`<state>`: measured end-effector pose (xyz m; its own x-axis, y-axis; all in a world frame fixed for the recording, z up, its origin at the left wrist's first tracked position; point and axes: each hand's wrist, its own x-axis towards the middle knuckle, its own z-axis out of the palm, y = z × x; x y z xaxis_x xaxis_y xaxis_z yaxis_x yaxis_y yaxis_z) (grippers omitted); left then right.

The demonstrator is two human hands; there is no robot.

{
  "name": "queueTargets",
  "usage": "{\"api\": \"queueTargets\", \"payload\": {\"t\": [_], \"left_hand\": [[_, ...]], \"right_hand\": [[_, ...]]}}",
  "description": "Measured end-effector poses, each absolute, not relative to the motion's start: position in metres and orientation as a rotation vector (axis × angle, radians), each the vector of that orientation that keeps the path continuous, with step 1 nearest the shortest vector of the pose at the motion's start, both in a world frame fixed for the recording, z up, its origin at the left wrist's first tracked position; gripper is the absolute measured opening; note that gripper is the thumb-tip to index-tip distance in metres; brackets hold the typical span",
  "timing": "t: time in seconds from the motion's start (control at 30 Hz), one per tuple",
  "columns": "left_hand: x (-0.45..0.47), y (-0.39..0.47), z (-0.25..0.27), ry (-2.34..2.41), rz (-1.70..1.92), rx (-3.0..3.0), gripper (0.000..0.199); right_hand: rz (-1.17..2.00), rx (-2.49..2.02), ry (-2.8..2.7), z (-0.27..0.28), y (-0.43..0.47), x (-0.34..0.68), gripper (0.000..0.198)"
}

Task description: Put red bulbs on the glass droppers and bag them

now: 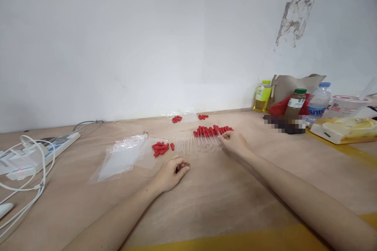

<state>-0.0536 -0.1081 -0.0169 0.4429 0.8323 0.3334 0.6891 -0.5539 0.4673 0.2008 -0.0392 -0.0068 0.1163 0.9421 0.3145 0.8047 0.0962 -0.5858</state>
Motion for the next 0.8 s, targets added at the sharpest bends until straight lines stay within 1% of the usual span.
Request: {"api": "queueTargets", "payload": {"t": [0.2,0.4,0.6,0.8], "left_hand": [[-0.053,-0.111,-0.014,1.303,0.776,2.46,0.015],[-0.054,-0.111,-0.015,1.271,0.8,2.447,0.015],[-0.054,-0.11,-0.016,1.256,0.812,2.443,0.014],[-0.053,-0.111,-0.014,1.277,0.788,2.47,0.015]], "right_hand": [[0.12,-1.848,-1.679,-0.006,-0.014,0.196,0.022],[0.044,-1.93,-1.65,-0.016,-0.005,0.191,0.019],[-0.052,-1.897,-1.682,-0.018,-0.011,0.189,0.024],[-0.102,-1.648,-1.901,-0.008,-0.035,0.159,0.019]]}}
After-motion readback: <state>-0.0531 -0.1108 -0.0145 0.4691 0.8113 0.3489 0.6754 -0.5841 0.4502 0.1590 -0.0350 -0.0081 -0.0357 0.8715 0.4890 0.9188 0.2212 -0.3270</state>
